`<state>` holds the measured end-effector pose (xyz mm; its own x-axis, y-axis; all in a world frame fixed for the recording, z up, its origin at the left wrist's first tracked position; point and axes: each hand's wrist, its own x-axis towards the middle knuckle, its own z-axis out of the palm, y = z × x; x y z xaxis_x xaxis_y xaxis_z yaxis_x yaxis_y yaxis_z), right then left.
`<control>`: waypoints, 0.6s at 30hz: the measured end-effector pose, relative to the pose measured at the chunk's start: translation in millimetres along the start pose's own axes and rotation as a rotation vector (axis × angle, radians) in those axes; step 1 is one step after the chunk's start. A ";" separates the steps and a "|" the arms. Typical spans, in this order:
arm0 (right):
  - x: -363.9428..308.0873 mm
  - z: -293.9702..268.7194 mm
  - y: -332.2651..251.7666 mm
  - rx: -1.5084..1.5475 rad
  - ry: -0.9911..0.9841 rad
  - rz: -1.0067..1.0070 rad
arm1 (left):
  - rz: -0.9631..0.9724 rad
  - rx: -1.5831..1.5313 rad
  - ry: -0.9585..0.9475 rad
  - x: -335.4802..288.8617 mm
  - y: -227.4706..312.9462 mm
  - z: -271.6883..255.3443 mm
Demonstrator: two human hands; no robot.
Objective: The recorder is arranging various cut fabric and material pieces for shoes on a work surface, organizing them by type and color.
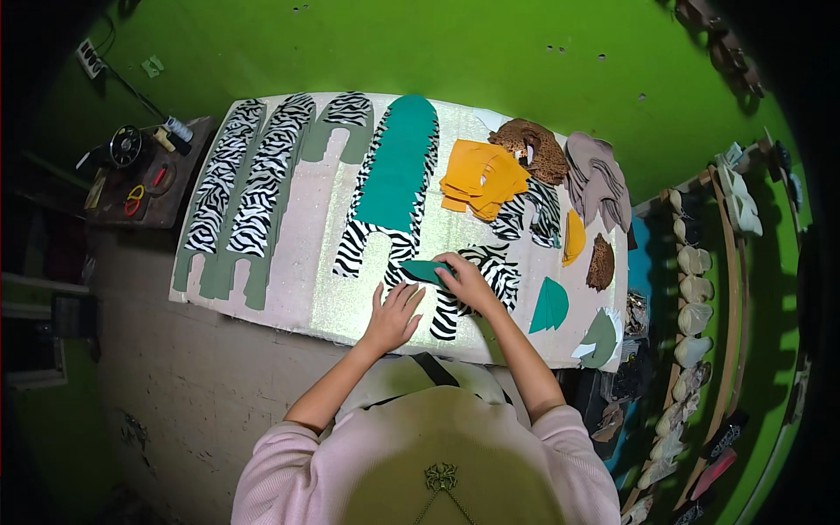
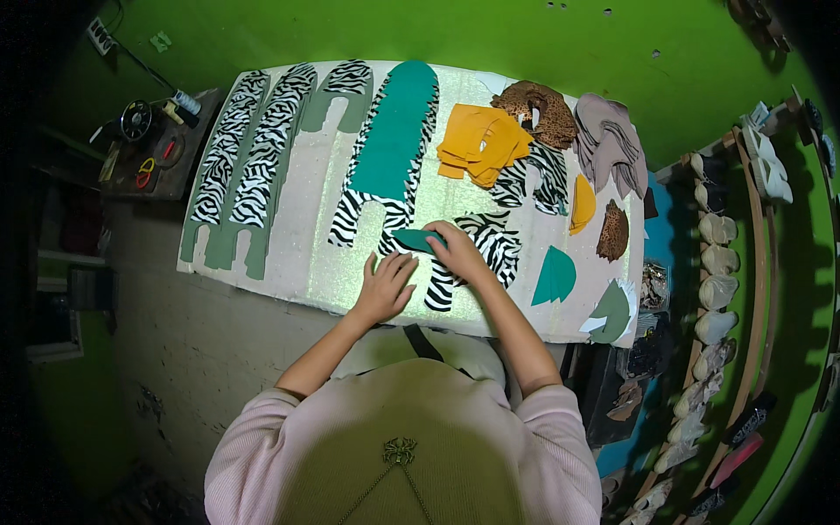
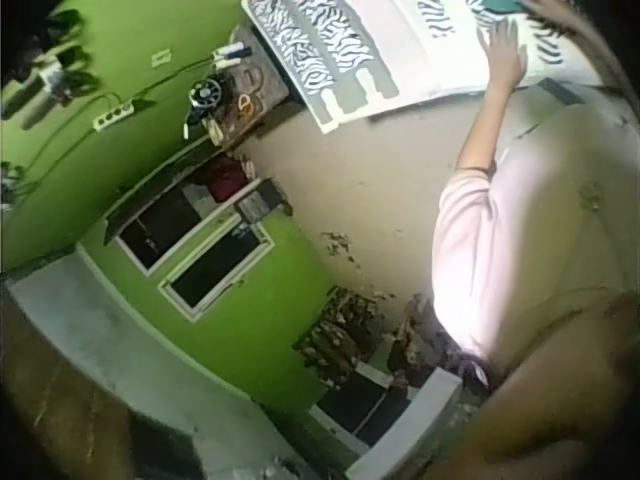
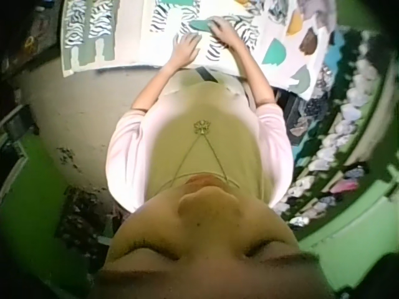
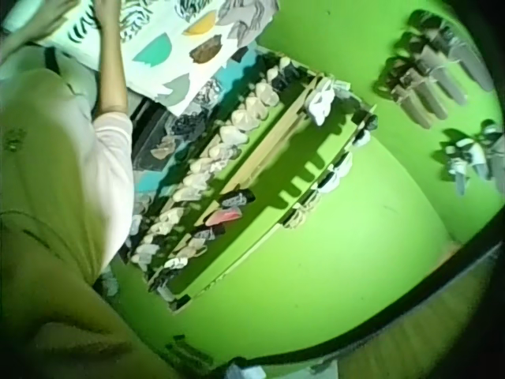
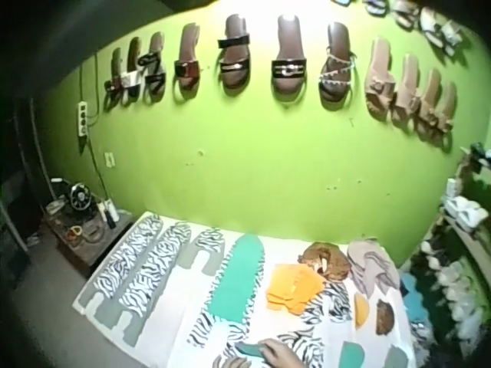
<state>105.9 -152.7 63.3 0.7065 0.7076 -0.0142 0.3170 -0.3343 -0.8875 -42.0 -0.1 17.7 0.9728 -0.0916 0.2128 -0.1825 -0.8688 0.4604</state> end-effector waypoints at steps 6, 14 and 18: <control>34.8 1.7 29.9 -0.067 -0.234 0.022 | -0.024 0.148 -0.007 -0.2 1.9 16.7; 55.6 1.2 44.5 -0.191 -0.339 0.072 | -0.089 0.252 0.002 1.2 6.8 28.0; 57.4 -3.3 51.9 -0.155 -0.381 0.046 | -0.102 0.319 0.002 5.7 13.5 28.8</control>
<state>165.0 -131.5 18.0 0.4464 0.8598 -0.2479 0.4022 -0.4403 -0.8028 -34.7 -26.3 0.3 0.9833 0.0042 0.1818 -0.0303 -0.9820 0.1867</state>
